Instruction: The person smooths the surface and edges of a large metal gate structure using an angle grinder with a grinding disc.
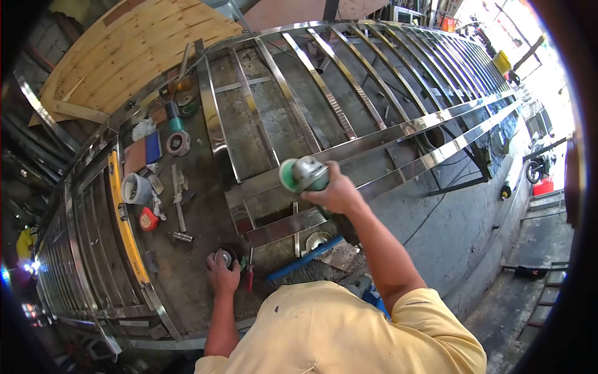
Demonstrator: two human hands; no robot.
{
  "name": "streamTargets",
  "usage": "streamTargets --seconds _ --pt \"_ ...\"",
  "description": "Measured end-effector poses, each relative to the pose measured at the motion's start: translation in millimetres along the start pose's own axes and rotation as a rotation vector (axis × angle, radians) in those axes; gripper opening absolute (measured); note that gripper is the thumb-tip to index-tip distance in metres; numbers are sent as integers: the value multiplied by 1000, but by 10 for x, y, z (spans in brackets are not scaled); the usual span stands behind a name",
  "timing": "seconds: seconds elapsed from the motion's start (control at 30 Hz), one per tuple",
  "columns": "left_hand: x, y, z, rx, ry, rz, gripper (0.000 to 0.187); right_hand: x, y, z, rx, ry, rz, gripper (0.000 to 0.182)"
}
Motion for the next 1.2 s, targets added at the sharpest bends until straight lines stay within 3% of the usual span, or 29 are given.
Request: streamTargets --seconds 0.1,0.27,0.4,0.47,0.53,0.57,0.67,0.7,0.83,0.9,1.0,1.2 --pt "-97 45 -7 30 75 45 64 -236 135 280 -50 28 -52 112" --pt "-131 303 -16 66 267 35 57 106 53 -56 172 204 -65 119" --pt "-102 564 -69 150 338 32 55 583 2 -736 340 179 92 97" --pt "-193 624 -85 167 387 24 51 1215 -238 -887 184 -107 -122 70" --pt "-313 641 -34 133 436 -4 46 1287 254 -891 227 -310 -138 55" --pt "-335 642 -146 169 425 -48 36 1374 526 -862 257 -451 -79 58" --pt "-631 591 -147 139 288 -100 30 1485 1183 -580 240 -754 -5 58" --pt "-642 552 -249 202 240 -40 25 1495 1350 -493 234 -841 -1 57" --pt "-432 402 -275 27 332 69 27 1626 1745 -177 258 -1009 -41 58" --pt "-63 334 -235 28 468 175 28 1537 1941 -20 247 -1051 -51 61" --pt "192 242 167 16 283 201 30 1382 2191 146 216 -1028 -66 68" --pt "124 106 266 31 309 259 19 934 2544 386 249 -831 -109 97"
Point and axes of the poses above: each hand's wrist, its own y-axis away from the middle knuckle, its own z-axis out of the palm, x = y × z, the point moved 7 cm from there along -y, towards the middle knuckle, and after that the axes turned 4 degrees about x, right-handed, at the moved point
